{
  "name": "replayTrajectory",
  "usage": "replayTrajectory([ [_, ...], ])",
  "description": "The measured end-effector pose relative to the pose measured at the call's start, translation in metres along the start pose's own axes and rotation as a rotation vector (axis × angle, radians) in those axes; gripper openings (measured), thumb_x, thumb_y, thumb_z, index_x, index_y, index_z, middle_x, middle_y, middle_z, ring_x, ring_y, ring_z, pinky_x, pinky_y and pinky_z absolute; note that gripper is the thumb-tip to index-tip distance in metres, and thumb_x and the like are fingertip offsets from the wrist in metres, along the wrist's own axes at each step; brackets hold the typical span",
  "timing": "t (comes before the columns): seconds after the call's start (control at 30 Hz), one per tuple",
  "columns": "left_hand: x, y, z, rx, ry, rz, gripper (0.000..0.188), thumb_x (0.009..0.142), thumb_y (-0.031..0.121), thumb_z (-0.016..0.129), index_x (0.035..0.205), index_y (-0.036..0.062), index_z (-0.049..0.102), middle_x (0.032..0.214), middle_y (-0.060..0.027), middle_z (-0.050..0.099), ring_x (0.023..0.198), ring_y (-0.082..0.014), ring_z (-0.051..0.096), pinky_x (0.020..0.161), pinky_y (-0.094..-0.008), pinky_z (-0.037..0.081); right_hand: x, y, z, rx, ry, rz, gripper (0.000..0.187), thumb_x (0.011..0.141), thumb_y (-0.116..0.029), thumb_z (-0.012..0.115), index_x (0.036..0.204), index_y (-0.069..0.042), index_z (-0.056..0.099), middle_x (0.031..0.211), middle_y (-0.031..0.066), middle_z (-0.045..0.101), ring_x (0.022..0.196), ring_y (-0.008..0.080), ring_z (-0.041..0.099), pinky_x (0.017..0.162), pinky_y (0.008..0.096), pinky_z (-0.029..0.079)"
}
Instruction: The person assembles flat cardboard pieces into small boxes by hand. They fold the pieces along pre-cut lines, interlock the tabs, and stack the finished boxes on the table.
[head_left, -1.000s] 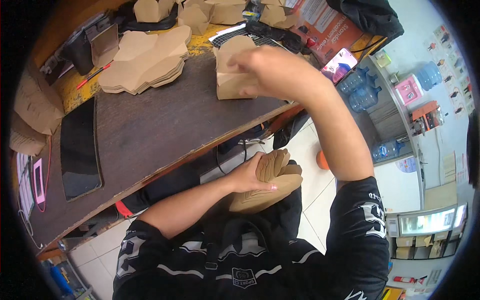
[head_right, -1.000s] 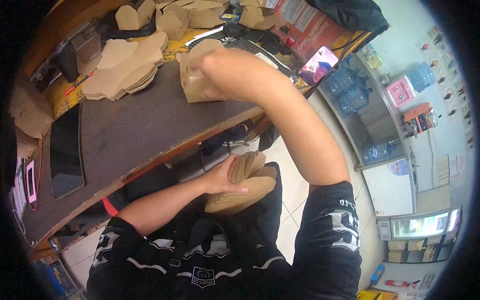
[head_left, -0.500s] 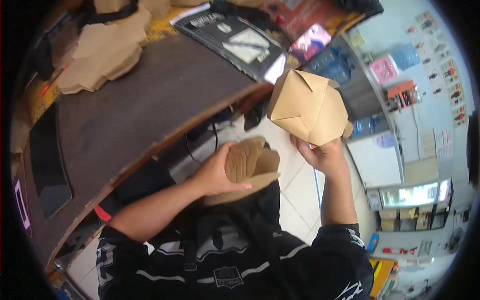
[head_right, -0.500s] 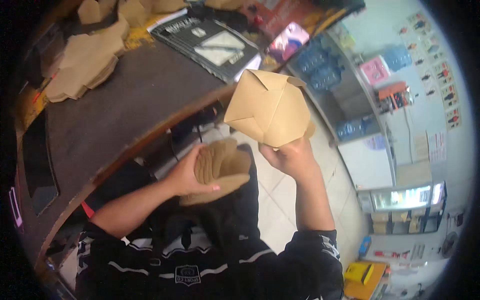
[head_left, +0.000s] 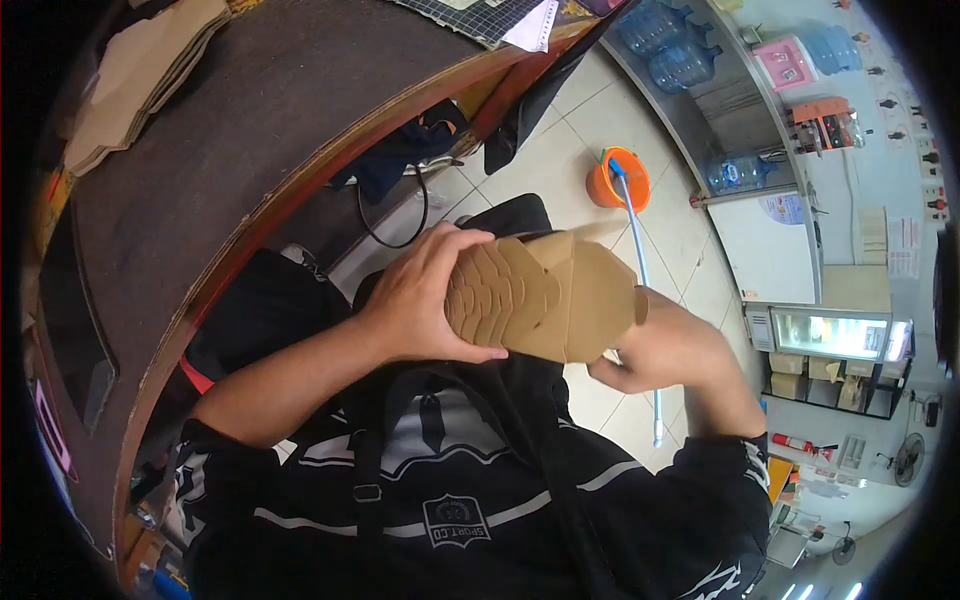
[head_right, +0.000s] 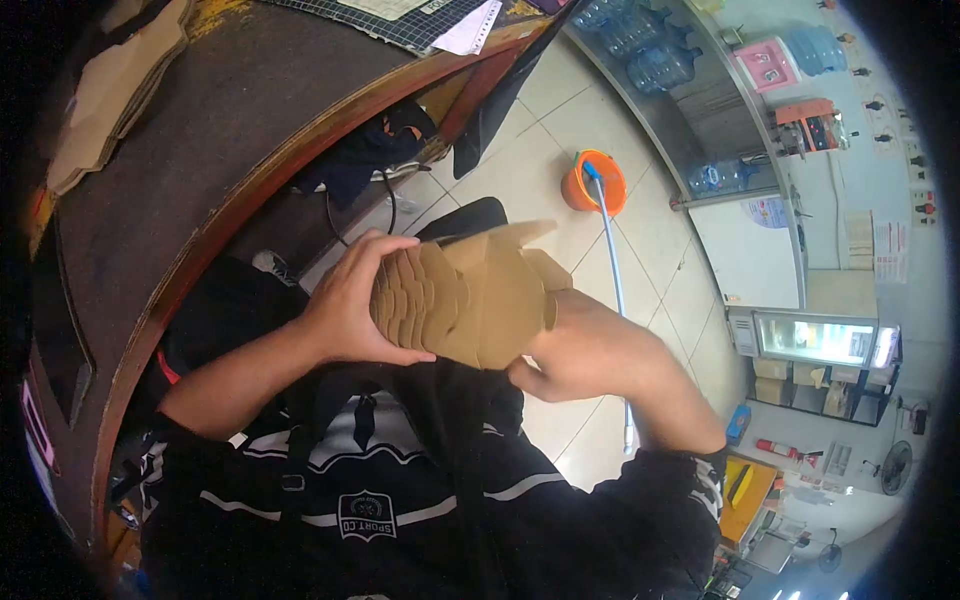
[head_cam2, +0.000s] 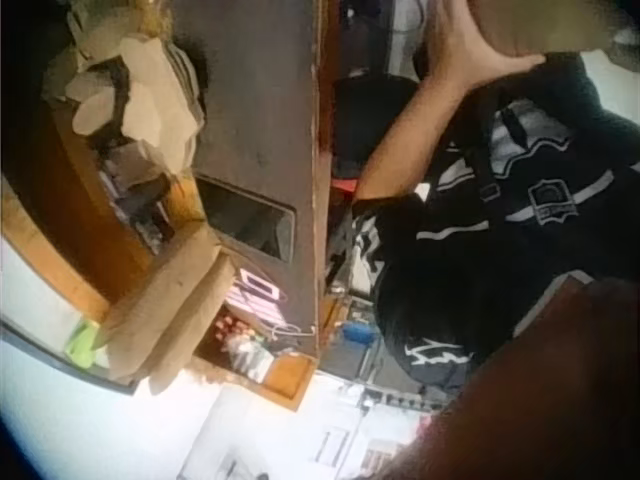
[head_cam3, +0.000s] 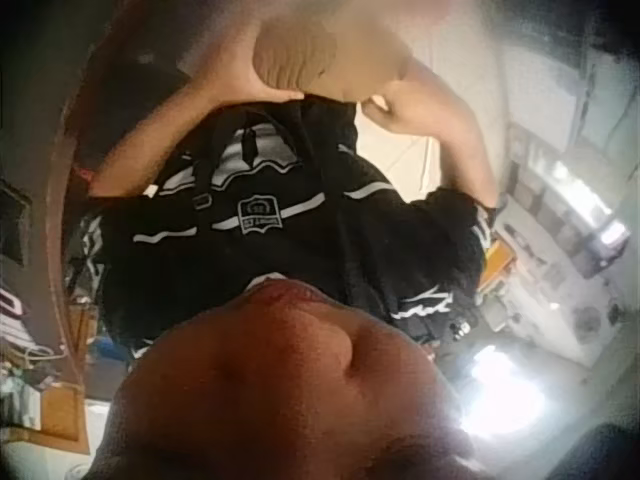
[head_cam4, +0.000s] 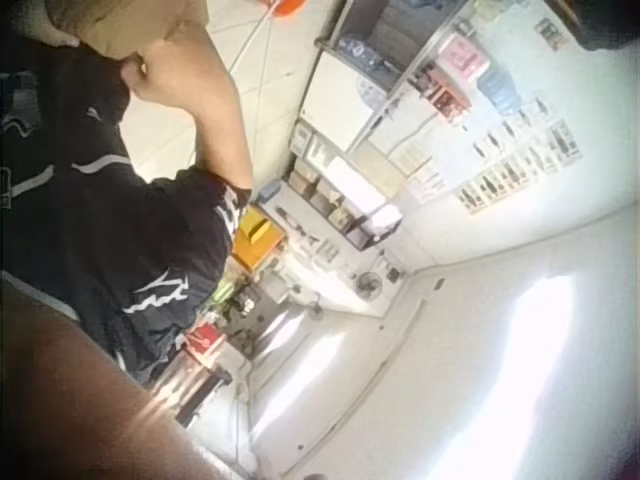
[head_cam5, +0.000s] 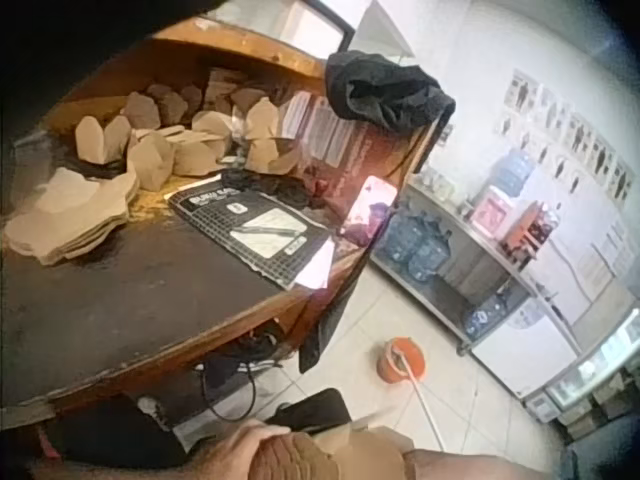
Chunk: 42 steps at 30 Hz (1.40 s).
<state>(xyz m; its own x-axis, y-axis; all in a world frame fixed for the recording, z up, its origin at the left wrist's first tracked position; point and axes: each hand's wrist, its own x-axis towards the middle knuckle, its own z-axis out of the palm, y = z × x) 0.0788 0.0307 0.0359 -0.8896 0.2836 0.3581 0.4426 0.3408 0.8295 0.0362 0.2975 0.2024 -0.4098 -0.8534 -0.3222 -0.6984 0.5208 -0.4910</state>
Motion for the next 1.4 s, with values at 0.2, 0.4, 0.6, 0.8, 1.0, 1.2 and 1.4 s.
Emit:
replayTrajectory([
  [0.2, -0.004, 0.011, -0.001, 0.044, -0.079, 0.046, 0.113, 0.053, 0.046, 0.101, 0.147, 0.0090, 0.048, 0.125, -0.0144, 0.054, 0.117, -0.0355, 0.059, 0.102, -0.0488, 0.050, -0.002, 0.067, -0.010, 0.782, -0.480, -0.085, 0.050, 0.088, -0.013, 0.075, 0.136, 0.000, 0.064, 0.124, 0.0187, 0.072, 0.116, 0.0298, 0.065, 0.100, 0.0400, 0.051],
  [0.4, -0.001, 0.006, 0.008, -0.010, -0.059, 0.089, 0.111, 0.054, 0.046, 0.100, 0.143, 0.0081, 0.047, 0.130, -0.0156, 0.056, 0.119, -0.0353, 0.060, 0.102, -0.0500, 0.050, 0.025, 0.034, 0.042, -0.072, 0.088, -0.316, 0.044, 0.093, -0.017, 0.067, 0.136, -0.008, 0.066, 0.141, 0.0149, 0.063, 0.124, 0.0331, 0.063, 0.105, 0.0439, 0.050],
  [0.6, -0.003, 0.000, 0.016, -0.019, -0.032, 0.005, 0.111, 0.053, 0.040, 0.101, 0.144, 0.0072, 0.045, 0.133, -0.0171, 0.058, 0.120, -0.0372, 0.062, 0.103, -0.0475, 0.052, 0.052, 0.057, 0.103, -0.147, 0.190, -0.237, 0.048, 0.098, -0.025, 0.060, 0.144, -0.013, 0.058, 0.149, 0.0116, 0.055, 0.139, 0.0321, 0.052, 0.113, 0.0465, 0.044],
  [0.8, -0.004, 0.000, 0.019, -0.101, -0.066, 0.054, 0.112, 0.052, 0.042, 0.101, 0.144, 0.0063, 0.047, 0.130, -0.0165, 0.060, 0.117, -0.0369, 0.063, 0.100, -0.0460, 0.052, 0.069, 0.047, 0.108, 0.155, 0.015, -0.130, 0.047, 0.096, -0.028, 0.064, 0.139, -0.009, 0.060, 0.137, 0.0142, 0.063, 0.125, 0.0334, 0.062, 0.105, 0.0441, 0.050],
  [1.0, 0.002, 0.002, 0.019, -0.140, -0.084, 0.036, 0.116, 0.052, 0.045, 0.101, 0.145, 0.0056, 0.045, 0.135, -0.0171, 0.060, 0.122, -0.0375, 0.062, 0.105, -0.0468, 0.051, 0.082, 0.044, 0.102, 0.139, 0.011, -0.203, 0.045, 0.089, -0.026, 0.069, 0.131, -0.010, 0.064, 0.129, 0.0127, 0.067, 0.120, 0.0327, 0.065, 0.102, 0.0443, 0.051],
  [1.2, 0.001, -0.004, 0.014, -0.018, -0.172, -0.046, 0.117, 0.054, 0.047, 0.098, 0.149, 0.0104, 0.041, 0.136, -0.0144, 0.059, 0.123, -0.0374, 0.061, 0.106, -0.0485, 0.049, 0.076, 0.036, 0.098, -0.457, 0.211, -0.271, 0.038, 0.085, -0.028, 0.073, 0.121, -0.016, 0.069, 0.129, 0.0070, 0.067, 0.118, 0.0303, 0.065, 0.096, 0.0430, 0.054],
  [1.4, -0.001, -0.003, 0.008, -0.029, -0.203, 0.012, 0.118, 0.052, 0.042, 0.100, 0.149, 0.0064, 0.043, 0.139, -0.0190, 0.059, 0.126, -0.0384, 0.063, 0.105, -0.0474, 0.052, 0.086, 0.040, 0.060, 0.140, -0.081, 0.070, 0.030, 0.086, -0.025, 0.072, 0.111, -0.008, 0.072, 0.101, 0.0152, 0.073, 0.097, 0.0371, 0.070, 0.086, 0.0463, 0.055],
])
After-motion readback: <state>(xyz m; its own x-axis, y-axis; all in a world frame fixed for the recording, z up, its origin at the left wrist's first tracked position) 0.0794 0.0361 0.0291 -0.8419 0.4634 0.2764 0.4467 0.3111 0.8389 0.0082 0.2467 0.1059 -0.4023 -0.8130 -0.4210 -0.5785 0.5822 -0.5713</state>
